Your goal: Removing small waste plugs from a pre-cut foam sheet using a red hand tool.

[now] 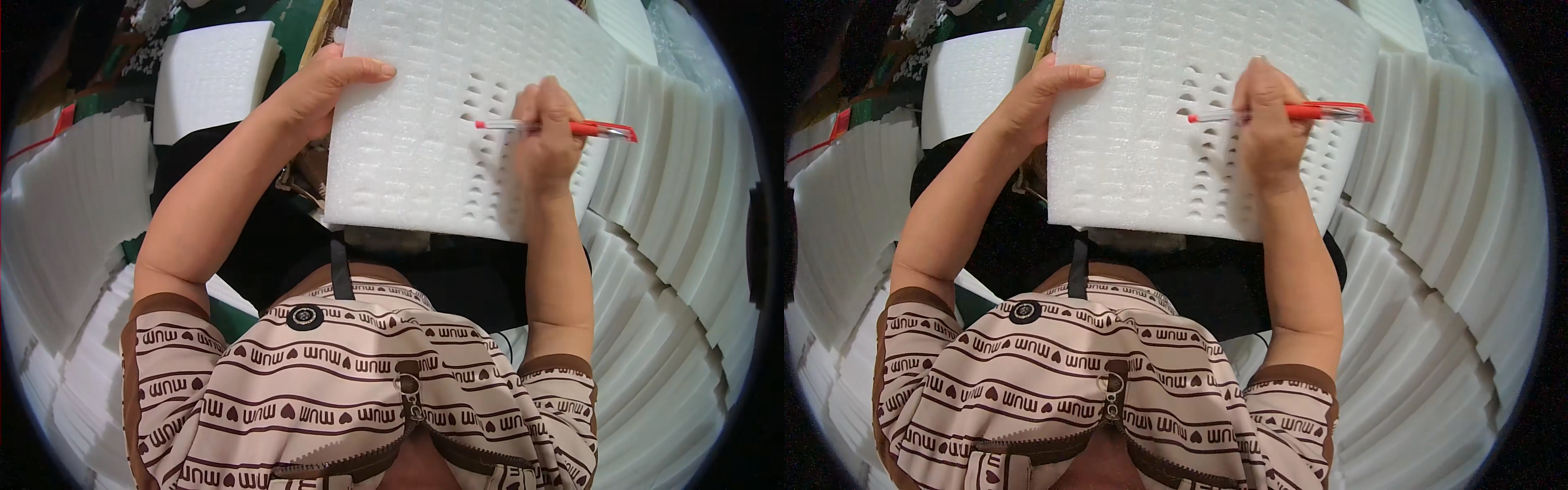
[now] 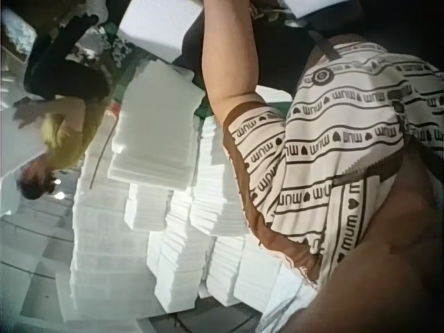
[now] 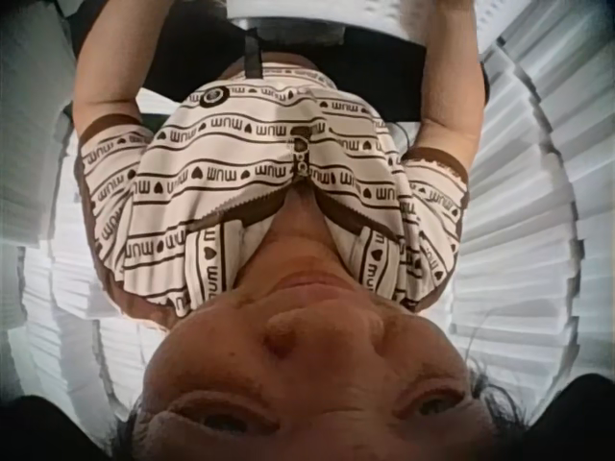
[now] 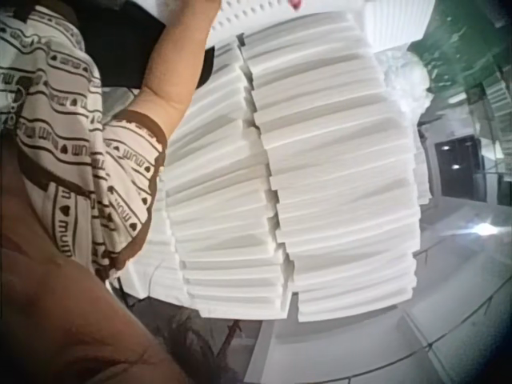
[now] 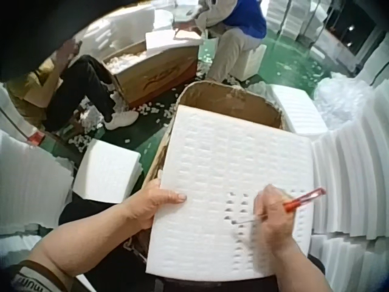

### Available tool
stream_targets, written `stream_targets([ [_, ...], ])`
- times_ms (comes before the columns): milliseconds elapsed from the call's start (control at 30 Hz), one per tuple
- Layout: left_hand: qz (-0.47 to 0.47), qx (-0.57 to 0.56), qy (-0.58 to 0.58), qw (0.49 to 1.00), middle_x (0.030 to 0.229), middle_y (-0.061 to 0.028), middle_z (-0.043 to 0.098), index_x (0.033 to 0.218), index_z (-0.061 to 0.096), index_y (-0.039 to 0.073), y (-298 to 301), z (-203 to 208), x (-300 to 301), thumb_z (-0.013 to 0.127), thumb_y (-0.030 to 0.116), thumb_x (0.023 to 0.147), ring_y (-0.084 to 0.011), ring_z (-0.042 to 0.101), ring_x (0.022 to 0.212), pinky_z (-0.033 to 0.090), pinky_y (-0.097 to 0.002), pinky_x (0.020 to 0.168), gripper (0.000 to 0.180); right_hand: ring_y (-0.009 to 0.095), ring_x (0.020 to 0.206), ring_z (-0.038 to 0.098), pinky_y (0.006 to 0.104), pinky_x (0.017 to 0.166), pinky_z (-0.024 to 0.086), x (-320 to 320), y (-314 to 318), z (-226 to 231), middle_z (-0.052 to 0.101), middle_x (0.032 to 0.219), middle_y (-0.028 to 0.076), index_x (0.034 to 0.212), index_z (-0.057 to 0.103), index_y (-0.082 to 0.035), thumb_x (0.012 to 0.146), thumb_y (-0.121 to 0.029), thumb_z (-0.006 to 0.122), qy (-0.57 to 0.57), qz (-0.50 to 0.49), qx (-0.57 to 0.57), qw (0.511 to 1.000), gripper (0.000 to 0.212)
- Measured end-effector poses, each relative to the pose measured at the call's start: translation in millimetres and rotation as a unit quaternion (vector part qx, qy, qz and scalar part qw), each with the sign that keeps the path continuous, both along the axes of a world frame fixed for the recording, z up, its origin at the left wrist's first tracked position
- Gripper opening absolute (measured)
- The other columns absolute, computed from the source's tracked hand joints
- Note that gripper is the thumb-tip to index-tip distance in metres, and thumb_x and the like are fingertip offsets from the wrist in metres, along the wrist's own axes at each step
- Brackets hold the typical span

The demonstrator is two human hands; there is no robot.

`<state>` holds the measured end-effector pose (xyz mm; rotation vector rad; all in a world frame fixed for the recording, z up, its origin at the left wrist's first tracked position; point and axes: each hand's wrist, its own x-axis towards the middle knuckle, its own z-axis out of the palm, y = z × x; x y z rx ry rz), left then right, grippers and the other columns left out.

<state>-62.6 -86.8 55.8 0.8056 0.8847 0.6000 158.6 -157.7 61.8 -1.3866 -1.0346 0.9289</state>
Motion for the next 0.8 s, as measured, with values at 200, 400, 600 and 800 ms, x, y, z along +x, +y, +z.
stream_targets([
  [200,-0.015,0.006,0.006,1.000,0.097,-0.0274,0.061,0.110,0.051,-0.009,1,7,3,0.071,0.021,0.069,-0.0387,0.063,0.084,0.052,-0.0455,0.076,0.054,0.012,0.050,0.042,0.0260,0.048,0.035,-4,0,-12,0.047,0.055,0.000,0.062,0.048,-0.007,0.089,-0.009,0.055,-0.272,0.125,0.223,0.928,0.028],
  [400,-0.011,0.022,0.029,0.999,0.099,-0.0286,0.059,0.115,0.050,-0.008,3,7,2,0.069,0.027,0.069,-0.0396,0.061,0.087,0.049,-0.0480,0.076,0.061,0.012,0.048,0.038,0.0269,0.047,0.034,-2,-6,0,0.047,0.055,0.000,0.060,0.046,-0.006,0.088,-0.005,0.054,-0.161,0.137,0.130,0.969,0.029],
  [600,-0.009,0.016,0.037,0.999,0.100,-0.0297,0.058,0.115,0.050,-0.008,6,2,0,0.069,0.028,0.069,-0.0411,0.060,0.090,0.048,-0.0501,0.077,0.062,0.012,0.047,0.036,0.0257,0.047,0.032,-11,-4,-3,0.045,0.054,0.000,0.057,0.043,-0.006,0.089,-0.006,0.053,-0.209,0.163,0.144,0.954,0.033],
  [800,-0.002,0.008,0.009,1.000,0.097,-0.0295,0.060,0.111,0.051,-0.010,8,6,-2,0.070,0.018,0.069,-0.0410,0.063,0.087,0.052,-0.0473,0.077,0.053,0.011,0.048,0.036,0.0254,0.046,0.032,-3,-10,0,0.044,0.053,-0.001,0.055,0.043,-0.007,0.091,-0.010,0.053,-0.021,0.123,0.087,0.988,0.037],
])
